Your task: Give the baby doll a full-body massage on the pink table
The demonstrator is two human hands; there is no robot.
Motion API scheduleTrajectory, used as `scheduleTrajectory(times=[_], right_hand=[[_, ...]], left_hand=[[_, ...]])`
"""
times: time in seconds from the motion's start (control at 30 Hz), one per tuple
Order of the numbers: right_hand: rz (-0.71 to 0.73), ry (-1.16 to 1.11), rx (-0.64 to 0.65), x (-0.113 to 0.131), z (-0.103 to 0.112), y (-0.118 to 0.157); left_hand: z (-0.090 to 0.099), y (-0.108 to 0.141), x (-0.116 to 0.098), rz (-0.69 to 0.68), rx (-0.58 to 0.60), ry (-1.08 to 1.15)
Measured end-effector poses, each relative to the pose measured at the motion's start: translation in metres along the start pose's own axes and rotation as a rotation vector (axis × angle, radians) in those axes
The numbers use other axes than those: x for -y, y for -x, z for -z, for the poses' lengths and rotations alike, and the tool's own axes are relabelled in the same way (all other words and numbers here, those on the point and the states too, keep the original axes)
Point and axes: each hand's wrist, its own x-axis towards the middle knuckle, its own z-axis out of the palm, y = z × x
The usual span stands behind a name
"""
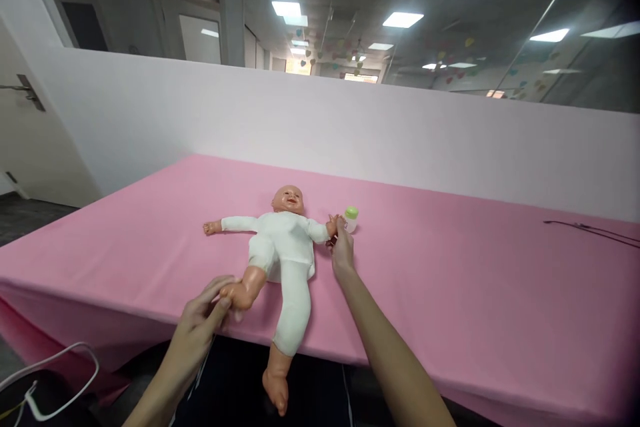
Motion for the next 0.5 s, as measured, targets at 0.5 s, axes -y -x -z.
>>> scheduleTrajectory(times=[0.5], right_hand=[[-0.007, 0.012, 0.058, -0.003, 0.002, -0.001]], left_hand=[[-0.039, -0.04, -0.015, -0.054, 0.091, 0.012]])
